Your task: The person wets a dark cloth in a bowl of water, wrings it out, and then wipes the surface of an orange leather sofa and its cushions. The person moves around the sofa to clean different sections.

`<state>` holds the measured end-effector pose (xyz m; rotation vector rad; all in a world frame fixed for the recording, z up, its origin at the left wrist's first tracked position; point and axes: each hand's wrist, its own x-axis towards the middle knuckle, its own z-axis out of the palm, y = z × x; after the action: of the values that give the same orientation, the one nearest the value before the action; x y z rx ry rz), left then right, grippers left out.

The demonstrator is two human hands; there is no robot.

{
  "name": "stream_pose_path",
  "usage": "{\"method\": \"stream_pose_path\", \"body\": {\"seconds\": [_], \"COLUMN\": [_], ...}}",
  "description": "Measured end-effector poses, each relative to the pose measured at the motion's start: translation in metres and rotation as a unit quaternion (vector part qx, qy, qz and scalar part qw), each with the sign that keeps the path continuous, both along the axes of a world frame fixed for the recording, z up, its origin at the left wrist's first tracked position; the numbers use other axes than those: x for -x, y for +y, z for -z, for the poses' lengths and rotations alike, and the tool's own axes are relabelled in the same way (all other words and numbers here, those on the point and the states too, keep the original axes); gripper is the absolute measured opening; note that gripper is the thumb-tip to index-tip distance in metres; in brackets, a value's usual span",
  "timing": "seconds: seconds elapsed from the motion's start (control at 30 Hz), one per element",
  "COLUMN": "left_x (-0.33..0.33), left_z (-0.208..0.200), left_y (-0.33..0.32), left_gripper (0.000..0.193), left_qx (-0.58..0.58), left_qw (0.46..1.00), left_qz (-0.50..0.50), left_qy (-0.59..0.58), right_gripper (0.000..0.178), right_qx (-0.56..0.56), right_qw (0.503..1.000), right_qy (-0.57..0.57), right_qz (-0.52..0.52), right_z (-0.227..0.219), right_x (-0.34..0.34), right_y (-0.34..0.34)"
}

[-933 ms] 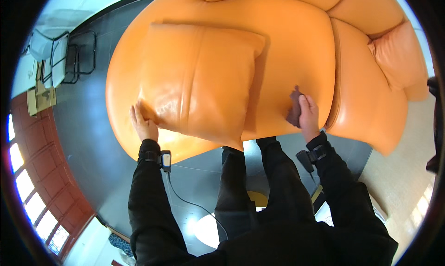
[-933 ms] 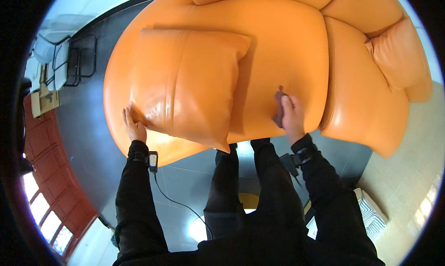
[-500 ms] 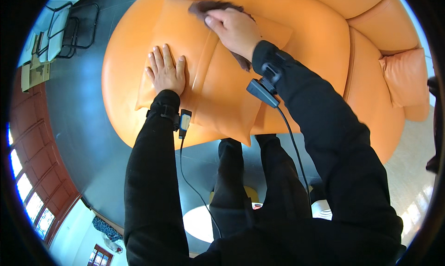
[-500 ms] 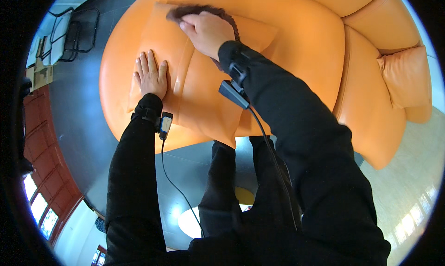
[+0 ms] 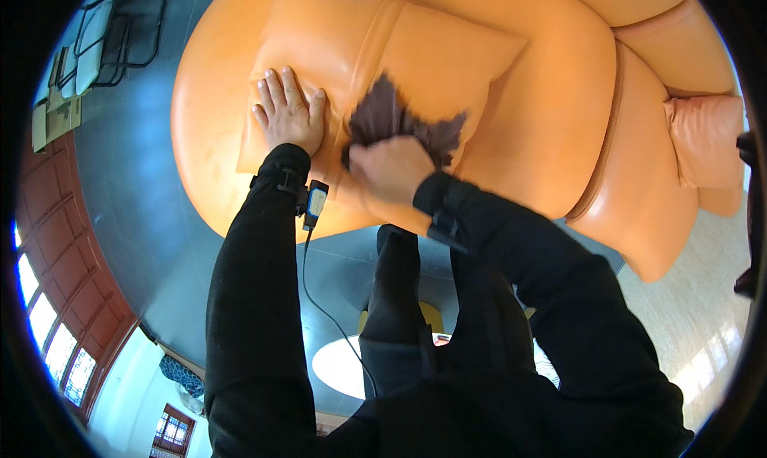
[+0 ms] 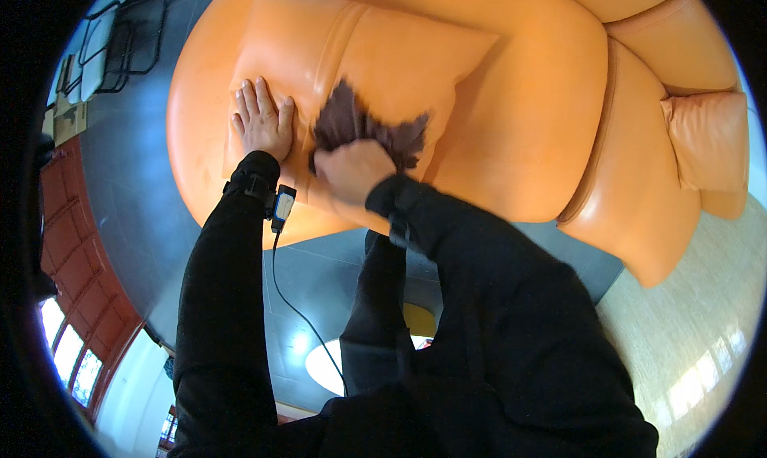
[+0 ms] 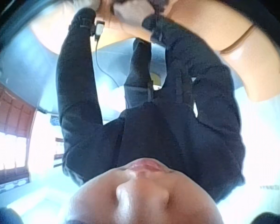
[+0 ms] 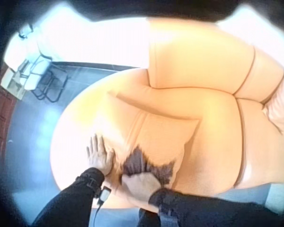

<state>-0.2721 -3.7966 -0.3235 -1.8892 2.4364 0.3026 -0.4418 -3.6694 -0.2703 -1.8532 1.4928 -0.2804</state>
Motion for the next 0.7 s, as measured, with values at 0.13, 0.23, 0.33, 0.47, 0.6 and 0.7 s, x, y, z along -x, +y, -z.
{"method": "stream_pose_path", "body": {"seconds": [0.13, 0.23, 0.33, 0.47, 0.6, 0.7], "left_x": [-0.001, -0.002, -0.003, -0.002, -0.003, -0.004], "left_z": [0.003, 0.006, 0.008, 0.01, 0.012, 0.014], "left_y": [-0.002, -0.003, -0.002, -0.003, -0.003, -0.004], "left_gripper": [0.079, 0.081, 0.081, 0.08, 0.079, 0.079], "left_qx": [-0.006, 0.014, 0.028, 0.025, 0.03, 0.032], "left_qw": [1.0, 1.0, 0.998, 0.998, 0.998, 0.998], "left_qz": [-0.005, 0.002, 0.005, -0.007, -0.012, -0.011], "left_qy": [0.003, 0.024, 0.055, 0.05, 0.052, 0.057], "right_gripper": [0.026, 0.029, 0.029, 0.026, 0.012, 0.017], "right_qx": [-0.134, -0.159, -0.236, -0.252, -0.212, 0.05], "right_qw": [0.987, 0.98, 0.96, 0.948, 0.848, 0.789], "right_qy": [-0.066, -0.121, -0.122, -0.173, -0.28, -0.375], "right_qz": [-0.056, 0.024, 0.092, 0.093, 0.397, 0.484], "right_z": [0.041, 0.072, 0.077, 0.053, 0.025, 0.004], "right_x": [-0.03, -0.034, -0.017, 0.032, 0.118, 0.197], "right_y": [0.109, 0.175, 0.2, 0.193, 0.136, 0.05]}}
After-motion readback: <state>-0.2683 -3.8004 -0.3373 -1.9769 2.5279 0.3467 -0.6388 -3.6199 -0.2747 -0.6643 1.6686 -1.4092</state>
